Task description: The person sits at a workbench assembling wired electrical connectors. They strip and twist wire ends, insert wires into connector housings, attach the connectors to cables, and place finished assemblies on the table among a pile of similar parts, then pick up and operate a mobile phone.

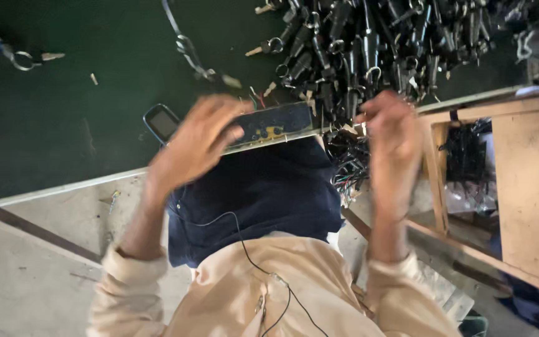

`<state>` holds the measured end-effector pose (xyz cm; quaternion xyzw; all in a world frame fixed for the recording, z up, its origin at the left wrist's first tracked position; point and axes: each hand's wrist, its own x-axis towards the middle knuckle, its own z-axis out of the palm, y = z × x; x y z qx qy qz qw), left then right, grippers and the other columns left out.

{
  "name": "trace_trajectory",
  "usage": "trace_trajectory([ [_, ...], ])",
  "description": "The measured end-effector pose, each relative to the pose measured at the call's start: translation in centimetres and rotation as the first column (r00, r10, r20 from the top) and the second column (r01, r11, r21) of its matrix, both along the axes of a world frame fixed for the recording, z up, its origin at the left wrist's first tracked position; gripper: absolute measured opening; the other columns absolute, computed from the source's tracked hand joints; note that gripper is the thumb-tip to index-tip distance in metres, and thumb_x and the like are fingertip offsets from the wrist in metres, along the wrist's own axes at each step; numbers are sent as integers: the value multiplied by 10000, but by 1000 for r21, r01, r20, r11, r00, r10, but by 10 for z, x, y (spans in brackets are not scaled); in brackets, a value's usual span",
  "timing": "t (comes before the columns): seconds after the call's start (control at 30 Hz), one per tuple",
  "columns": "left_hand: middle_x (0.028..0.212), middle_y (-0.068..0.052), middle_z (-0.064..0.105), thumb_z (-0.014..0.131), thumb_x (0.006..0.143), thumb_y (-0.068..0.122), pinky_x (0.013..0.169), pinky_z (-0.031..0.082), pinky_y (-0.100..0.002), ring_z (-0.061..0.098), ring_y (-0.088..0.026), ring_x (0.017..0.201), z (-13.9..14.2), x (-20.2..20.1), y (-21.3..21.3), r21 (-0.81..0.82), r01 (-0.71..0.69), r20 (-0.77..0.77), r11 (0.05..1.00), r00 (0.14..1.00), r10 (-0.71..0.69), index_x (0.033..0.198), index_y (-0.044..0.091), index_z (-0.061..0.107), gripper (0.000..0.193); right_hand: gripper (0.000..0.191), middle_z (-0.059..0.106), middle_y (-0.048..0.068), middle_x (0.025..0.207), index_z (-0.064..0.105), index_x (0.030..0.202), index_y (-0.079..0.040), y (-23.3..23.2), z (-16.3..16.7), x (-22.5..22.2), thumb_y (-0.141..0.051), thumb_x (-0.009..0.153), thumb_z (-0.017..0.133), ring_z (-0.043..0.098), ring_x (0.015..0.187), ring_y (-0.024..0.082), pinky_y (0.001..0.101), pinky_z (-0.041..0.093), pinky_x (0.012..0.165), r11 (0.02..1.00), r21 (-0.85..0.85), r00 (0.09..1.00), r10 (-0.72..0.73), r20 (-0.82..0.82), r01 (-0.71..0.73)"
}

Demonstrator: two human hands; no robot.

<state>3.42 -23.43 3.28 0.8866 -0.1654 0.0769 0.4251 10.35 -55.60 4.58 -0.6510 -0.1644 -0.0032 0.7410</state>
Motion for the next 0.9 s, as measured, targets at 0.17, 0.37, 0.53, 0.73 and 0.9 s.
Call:
trace_trajectory([
  [0.17, 1105, -96, 712, 619, 1016, 101, 880, 583, -355, 721, -257, 1014, -27, -36, -67, -411, 46, -273, 911, 947, -171, 1194, 56, 666, 190, 245, 668, 97, 1141, 612, 1216, -98, -2, -27, 75, -141, 987, 688, 670, 974, 207, 364, 533, 827, 469, -663, 784, -109, 611, 583],
  [0.37, 1075, -99, 698, 620, 1011, 73, 863, 575, -345, 705, -246, 1002, -36, -41, -66, -459, 76, -235, 885, 950, -203, 1192, 45, 664, 189, 384, 616, 47, 969, 489, 1132, -104, 38, -8, 113, -247, 946, 792, 654, 813, 171, 293, 527, 639, 428, -648, 685, 85, 723, 630],
  [0.53, 1128, -81, 667, 600, 1043, 72, 888, 581, -352, 680, -210, 1009, -14, -21, -76, -577, -28, -261, 816, 953, -152, 1314, 40, 604, 273, 285, 540, 23, 893, 450, 1381, -37, 21, -3, 62, -186, 1205, 618, 473, 663, 76, 191, 382, 553, 953, -294, 997, -81, -11, 74],
  [0.73, 1371, -58, 617, 415, 1192, 336, 1102, 524, -329, 616, -169, 1231, -47, 5, -106, -929, -1, -126, 369, 941, -314, 1631, 102, 308, 509, 369, 537, 156, 1097, 481, 1301, -17, 48, -95, -106, -121, 1009, 681, 565, 909, 251, 367, 499, 798, 811, -558, 982, -97, 165, 174],
  [0.9, 834, 18, 433, 438, 1164, 337, 558, 403, -226, 405, -53, 631, -44, -1, -117, -925, -240, -319, 296, 913, -256, 1520, 0, 469, 492, 472, 717, 137, 903, 519, 1325, -14, 18, -161, -137, -137, 930, 747, 745, 825, 255, 348, 575, 711, 784, -595, 981, 91, -172, -177],
])
